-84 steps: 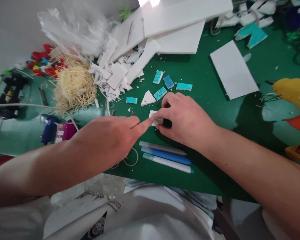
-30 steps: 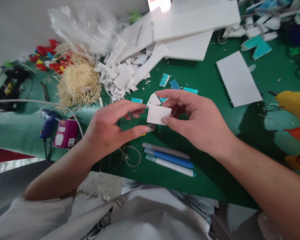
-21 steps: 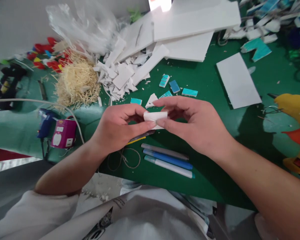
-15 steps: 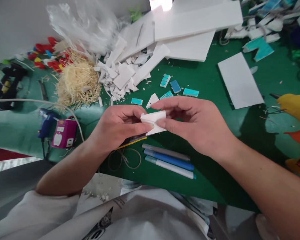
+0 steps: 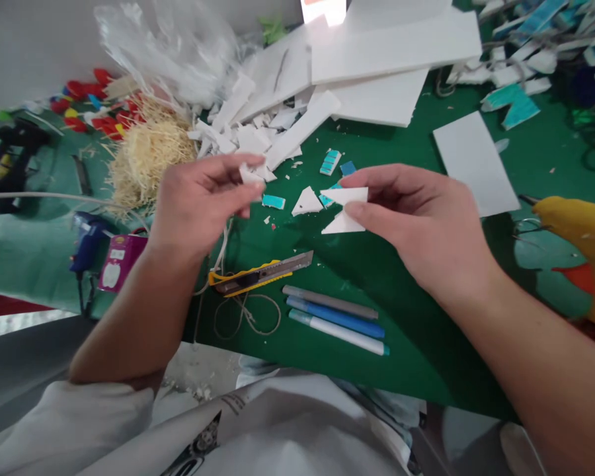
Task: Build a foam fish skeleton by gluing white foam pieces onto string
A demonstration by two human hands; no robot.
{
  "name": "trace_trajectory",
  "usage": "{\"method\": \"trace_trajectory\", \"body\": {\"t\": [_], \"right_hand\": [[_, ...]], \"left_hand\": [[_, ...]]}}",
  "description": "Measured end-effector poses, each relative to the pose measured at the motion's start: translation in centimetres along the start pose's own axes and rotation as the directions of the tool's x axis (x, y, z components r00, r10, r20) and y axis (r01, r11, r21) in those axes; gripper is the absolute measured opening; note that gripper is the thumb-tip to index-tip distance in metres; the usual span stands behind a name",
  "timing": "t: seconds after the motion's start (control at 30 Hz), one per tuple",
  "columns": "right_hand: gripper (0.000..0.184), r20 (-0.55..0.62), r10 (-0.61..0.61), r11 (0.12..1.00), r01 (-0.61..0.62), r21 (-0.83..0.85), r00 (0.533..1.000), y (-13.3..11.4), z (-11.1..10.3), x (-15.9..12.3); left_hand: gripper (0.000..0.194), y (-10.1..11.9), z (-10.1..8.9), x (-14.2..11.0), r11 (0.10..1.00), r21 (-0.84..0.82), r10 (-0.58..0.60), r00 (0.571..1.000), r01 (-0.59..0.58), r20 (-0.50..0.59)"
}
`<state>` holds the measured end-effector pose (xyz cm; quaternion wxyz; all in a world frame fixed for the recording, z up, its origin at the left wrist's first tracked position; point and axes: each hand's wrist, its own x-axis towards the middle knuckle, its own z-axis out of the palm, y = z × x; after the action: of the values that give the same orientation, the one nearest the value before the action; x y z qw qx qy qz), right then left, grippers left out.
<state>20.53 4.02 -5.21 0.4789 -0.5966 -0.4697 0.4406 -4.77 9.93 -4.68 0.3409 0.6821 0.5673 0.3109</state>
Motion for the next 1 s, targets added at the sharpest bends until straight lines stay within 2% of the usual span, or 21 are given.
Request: {"method": "trace_trajectory", "body": {"t": [0.03,0.1,0.17,0.2,0.27,0.3,0.37,0.43,0.5,0.57,0.7,0.77,0.9,1.0], "right_hand": [[0.02,0.017,0.011,1.0,-0.011,-0.025,1.0,0.2,0.1,-0.1],[0.019,0.047,0.013,0.995,-0.008,-0.097,0.999,0.5,0.3,-0.1],[0.018,0.07,-0.014,0.986,0.025,-0.164,0.997,0.7,0.2,0.0],[0.018,0.077,-0.028,0.98,0.043,-0.194,0.997,0.7,0.2,0.1],[0.017,0.075,-0.045,0.966,0.063,-0.25,0.996,0.8,0.0,0.2],[0.017,0.073,-0.049,0.959,0.068,-0.275,0.996,0.8,0.0,0.2],[0.018,0.081,-0.053,0.941,0.077,-0.328,0.995,1.0,-0.1,0.3],[0.019,0.097,-0.06,0.924,0.092,-0.37,0.994,1.2,-0.2,0.3],[0.02,0.111,-0.072,0.912,0.111,-0.394,0.991,1.5,-0.3,0.4],[0.02,0.135,-0.09,0.898,0.139,-0.418,0.987,1.8,-0.4,0.5],[0.021,0.201,-0.159,0.846,0.238,-0.477,0.967,2.1,-0.5,0.7],[0.021,0.22,-0.207,0.809,0.293,-0.51,0.953,2.2,-0.5,0.7],[0.024,0.253,-0.269,0.752,0.367,-0.548,0.929,2.3,-0.4,0.7],[0.029,0.289,-0.289,0.727,0.406,-0.554,0.913,2.5,-0.6,0.7]], "left_hand": [[0.043,-0.4,-0.2,0.6,0.998,0.061,0.003,0.997,0.002,-0.082],[0.061,-0.7,-0.6,1.4,0.968,0.252,0.044,0.986,-0.002,-0.159],[0.063,-0.3,-1.0,1.2,0.869,0.492,0.128,0.985,-0.055,-0.115],[0.051,0.1,-1.2,0.7,0.807,0.584,0.145,0.988,-0.083,-0.061],[0.016,1.3,-1.3,-0.7,0.732,0.665,0.05,0.984,-0.151,0.168],[0.017,2.0,-1.3,-1.4,0.71,0.679,-0.023,0.959,-0.183,0.282],[0.025,3.0,-1.0,-2.9,0.655,0.707,-0.11,0.892,-0.267,0.439],[0.023,3.6,-0.5,-3.9,0.583,0.724,-0.118,0.843,-0.369,0.525],[0.018,3.7,-0.2,-4.5,0.526,0.732,-0.106,0.821,-0.433,0.562],[0.017,3.7,0.1,-4.7,0.495,0.744,-0.095,0.824,-0.449,0.559],[0.011,3.6,0.5,-4.8,0.501,0.752,-0.091,0.838,-0.428,0.538],[0.007,3.4,0.4,-4.8,0.49,0.769,-0.063,0.864,-0.409,0.5],[0.011,2.3,-0.2,-4.3,0.446,0.848,0.036,0.953,-0.284,0.301],[0.011,1.7,-0.7,-3.4,0.462,0.873,0.026,0.986,-0.159,0.166]]}}
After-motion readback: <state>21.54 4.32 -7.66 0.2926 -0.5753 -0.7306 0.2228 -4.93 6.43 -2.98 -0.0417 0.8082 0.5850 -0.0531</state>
